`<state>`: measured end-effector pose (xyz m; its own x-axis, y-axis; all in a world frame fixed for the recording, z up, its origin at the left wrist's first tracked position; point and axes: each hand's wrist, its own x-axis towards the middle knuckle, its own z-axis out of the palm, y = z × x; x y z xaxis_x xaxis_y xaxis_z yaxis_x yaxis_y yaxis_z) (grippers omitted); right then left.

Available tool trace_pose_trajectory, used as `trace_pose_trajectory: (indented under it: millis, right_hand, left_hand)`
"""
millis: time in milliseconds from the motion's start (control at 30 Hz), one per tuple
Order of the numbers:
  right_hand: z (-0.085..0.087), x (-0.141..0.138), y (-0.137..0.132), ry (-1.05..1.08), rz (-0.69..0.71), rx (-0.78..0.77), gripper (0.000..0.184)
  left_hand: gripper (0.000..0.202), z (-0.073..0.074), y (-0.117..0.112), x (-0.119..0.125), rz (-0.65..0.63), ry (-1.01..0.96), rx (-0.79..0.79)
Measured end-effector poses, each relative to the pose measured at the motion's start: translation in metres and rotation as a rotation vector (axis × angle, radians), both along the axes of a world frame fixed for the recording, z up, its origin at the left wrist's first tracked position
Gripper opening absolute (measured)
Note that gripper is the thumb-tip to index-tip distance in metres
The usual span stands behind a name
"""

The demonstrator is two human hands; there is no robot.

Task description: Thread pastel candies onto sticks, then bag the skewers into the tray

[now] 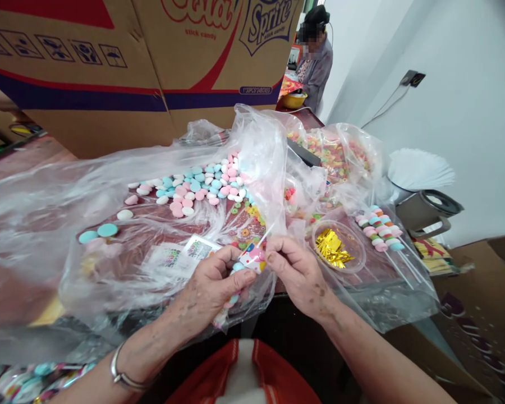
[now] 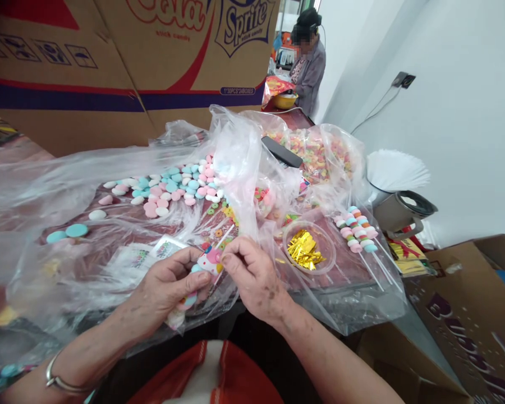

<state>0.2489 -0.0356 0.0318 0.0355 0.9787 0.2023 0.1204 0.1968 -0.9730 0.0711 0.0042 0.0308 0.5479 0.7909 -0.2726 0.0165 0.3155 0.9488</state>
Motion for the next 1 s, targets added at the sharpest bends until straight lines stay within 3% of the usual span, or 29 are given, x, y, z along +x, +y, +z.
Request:
trace_pose_trajectory:
  millis: [100,167,267,433,533,633,700,800,900,1000]
  right_hand:
    - [-0.008,-0.004,0.000,0.231,-0.082,-0.096,0.023]
    - [-0.012,-0.006,-0.001,0.259,0.003,-0.218,0.031]
    - [-0.014,-0.008,-0.004,0.233,0.104,-0.330,0.025]
    - [-0.010,-0.009,-0.007,0.192,0.097,-0.278,0.019]
    - [-0.011,-0.011,-0.007,0.323,0.165,-0.257,0.024]
    - [-0.013,-0.009,-0.006,0.332,0.286,-0.235,0.041]
    - [-0.014,-0.005,-0.007,0.193,0.320,-0.173,0.028]
    - [-0.013,0.000,-0.008,0.018,0.300,-0.046,0.017]
    - [-0.009,0.000,-0.010,-0.081,0.252,0.042,0.017]
    - [-0.007,-0.005,-0.012,-0.063,0.157,0.035,0.018]
  left_hand:
    - [0.031,-0.003,0.000,0.002,0.036,0.027,0.013]
    - [0.033,-0.005,-0.002,0.004,0.047,0.022,0.030]
    - [0.037,-0.007,-0.005,0.005,0.023,-0.018,-0.013]
    - [0.027,-0.005,-0.004,0.000,0.057,-0.131,-0.212]
    - [0.025,-0.001,-0.004,-0.003,0.054,-0.206,-0.351]
    - [0.022,0.001,-0.004,-0.004,-0.081,-0.220,-0.459]
    - [0.021,0.000,-0.003,-0.005,-0.215,-0.207,-0.539]
    - [0.029,-0.005,-0.001,-0.007,-0.308,-0.218,-0.627]
    - [0.040,-0.006,0.002,-0.011,-0.346,-0.227,-0.582]
    - [0.035,-0.001,0.005,-0.016,-0.426,-0.194,-0.529]
